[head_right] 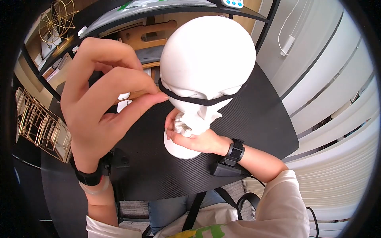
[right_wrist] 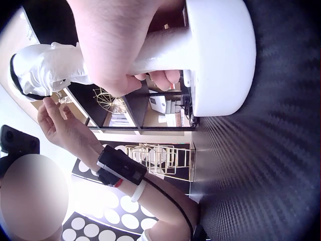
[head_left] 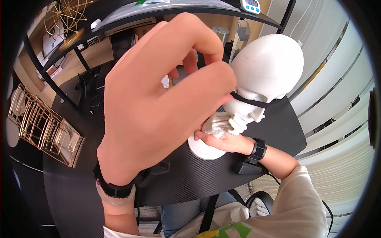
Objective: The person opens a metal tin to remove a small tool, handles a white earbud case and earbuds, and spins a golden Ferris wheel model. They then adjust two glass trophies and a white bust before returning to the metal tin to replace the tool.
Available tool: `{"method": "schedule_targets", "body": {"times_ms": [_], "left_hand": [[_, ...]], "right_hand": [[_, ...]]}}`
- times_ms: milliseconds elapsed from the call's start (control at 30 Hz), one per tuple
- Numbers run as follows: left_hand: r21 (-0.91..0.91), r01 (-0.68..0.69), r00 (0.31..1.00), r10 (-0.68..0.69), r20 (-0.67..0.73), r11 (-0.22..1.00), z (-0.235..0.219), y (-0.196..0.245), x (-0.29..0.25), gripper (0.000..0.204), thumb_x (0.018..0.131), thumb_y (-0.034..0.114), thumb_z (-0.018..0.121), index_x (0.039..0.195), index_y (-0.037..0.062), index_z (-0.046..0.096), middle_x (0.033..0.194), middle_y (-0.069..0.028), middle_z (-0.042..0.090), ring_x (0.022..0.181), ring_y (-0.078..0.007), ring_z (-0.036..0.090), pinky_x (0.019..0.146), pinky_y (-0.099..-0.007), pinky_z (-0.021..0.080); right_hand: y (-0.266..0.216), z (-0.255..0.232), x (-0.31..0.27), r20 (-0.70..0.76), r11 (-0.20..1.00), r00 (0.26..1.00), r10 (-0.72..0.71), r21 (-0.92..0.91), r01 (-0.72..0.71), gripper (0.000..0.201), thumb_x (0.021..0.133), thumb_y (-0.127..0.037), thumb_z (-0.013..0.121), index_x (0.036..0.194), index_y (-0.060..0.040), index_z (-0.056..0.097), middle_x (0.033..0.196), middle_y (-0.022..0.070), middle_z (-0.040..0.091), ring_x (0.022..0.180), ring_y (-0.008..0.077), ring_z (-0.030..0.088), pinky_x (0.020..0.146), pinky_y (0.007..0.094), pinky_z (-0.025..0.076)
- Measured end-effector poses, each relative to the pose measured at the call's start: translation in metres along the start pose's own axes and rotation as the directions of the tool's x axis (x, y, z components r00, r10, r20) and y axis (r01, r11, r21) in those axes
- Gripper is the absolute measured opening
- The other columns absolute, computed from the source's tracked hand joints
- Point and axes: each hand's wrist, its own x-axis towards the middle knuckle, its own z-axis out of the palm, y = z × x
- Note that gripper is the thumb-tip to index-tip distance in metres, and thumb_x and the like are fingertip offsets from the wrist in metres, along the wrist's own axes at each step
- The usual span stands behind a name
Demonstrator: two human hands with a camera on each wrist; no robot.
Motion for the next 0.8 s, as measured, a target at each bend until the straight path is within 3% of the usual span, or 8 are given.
{"method": "schedule_targets", "body": {"times_ms": [33, 100, 167, 500, 600, 700, 800], "left_hand": [[-0.002, -0.027, 1.000, 0.027, -0.015, 1.000, 0.002, -0.002, 0.001, 0.025, 0.059, 0.009, 0.085, 0.079, 0.0081, 0.070, 0.091, -0.0030, 0.058, 0.071, -0.0126, 0.055, 0.058, -0.0238, 0.041], [-0.002, -0.055, 0.998, 0.055, -0.030, 0.999, -0.002, 0.002, 0.003, 0.025, 0.059, 0.009, 0.085, 0.079, 0.0084, 0.071, 0.091, -0.0029, 0.057, 0.071, -0.0128, 0.055, 0.057, -0.0238, 0.041], [0.122, 0.021, 0.985, -0.042, 0.165, 0.992, -0.014, 0.020, 0.018, 0.024, 0.059, 0.009, 0.085, 0.080, 0.0097, 0.073, 0.092, -0.0027, 0.057, 0.071, -0.0125, 0.054, 0.057, -0.0232, 0.040], [0.011, 0.004, 0.996, -0.005, 0.087, 1.000, -0.005, 0.014, 0.011, 0.024, 0.058, 0.007, 0.083, 0.080, 0.0098, 0.074, 0.092, -0.0028, 0.057, 0.069, -0.0116, 0.052, 0.057, -0.0227, 0.038], [0.000, 0.078, 0.992, -0.078, 0.097, 0.997, -0.001, 0.011, 0.006, 0.024, 0.059, 0.006, 0.083, 0.079, 0.0073, 0.072, 0.091, -0.0030, 0.055, 0.072, -0.0132, 0.052, 0.058, -0.0244, 0.040], [0.035, -0.005, 1.000, 0.005, 0.024, 0.999, 0.006, 0.002, -0.001, 0.023, 0.060, 0.006, 0.083, 0.079, 0.0057, 0.070, 0.090, -0.0031, 0.054, 0.075, -0.0149, 0.053, 0.061, -0.0262, 0.042], [-0.033, 0.092, 0.993, -0.089, 0.082, 0.995, 0.000, 0.012, 0.011, 0.021, 0.062, 0.006, 0.083, 0.078, 0.0053, 0.069, 0.091, -0.0032, 0.054, 0.078, -0.0162, 0.053, 0.063, -0.0269, 0.043]], "right_hand": [[-0.001, -0.001, 0.000, 0.026, 0.996, 1.000, -0.006, -0.085, 0.008, 0.013, 0.085, -0.002, 0.063, 0.097, -0.0023, 0.057, 0.083, 0.0039, 0.063, 0.079, 0.0114, 0.063, 0.069, 0.0263, 0.051], [-0.002, 0.000, 0.000, 0.024, 0.998, 1.000, 0.004, -0.061, -0.002, 0.013, 0.085, -0.002, 0.063, 0.097, -0.0023, 0.057, 0.083, 0.0040, 0.063, 0.080, 0.0116, 0.064, 0.070, 0.0264, 0.051], [-0.002, 0.000, 0.000, 0.021, 0.999, 1.000, 0.013, -0.037, -0.012, 0.013, 0.085, -0.002, 0.063, 0.097, -0.0022, 0.057, 0.083, 0.0041, 0.063, 0.080, 0.0118, 0.064, 0.070, 0.0265, 0.051], [0.002, 0.000, 0.000, 0.017, 0.999, 0.998, 0.053, 0.000, -0.053, 0.013, 0.084, -0.002, 0.066, 0.095, -0.0029, 0.058, 0.082, 0.0024, 0.061, 0.078, 0.0105, 0.060, 0.068, 0.0259, 0.049], [-0.002, 0.000, 0.000, 0.009, 0.997, 0.997, 0.075, 0.012, -0.075, 0.013, 0.084, -0.003, 0.066, 0.095, -0.0031, 0.059, 0.083, 0.0019, 0.060, 0.078, 0.0099, 0.059, 0.068, 0.0256, 0.048], [-0.002, 0.001, 0.000, 0.000, 0.995, 0.996, 0.091, 0.048, -0.091, 0.013, 0.084, -0.003, 0.066, 0.095, -0.0031, 0.059, 0.083, 0.0017, 0.060, 0.078, 0.0095, 0.059, 0.068, 0.0254, 0.048], [0.001, 0.001, 0.001, -0.003, 0.994, 0.996, 0.088, 0.062, -0.088, 0.014, 0.084, -0.003, 0.066, 0.095, -0.0031, 0.059, 0.083, 0.0018, 0.060, 0.077, 0.0094, 0.059, 0.068, 0.0253, 0.048]]}}
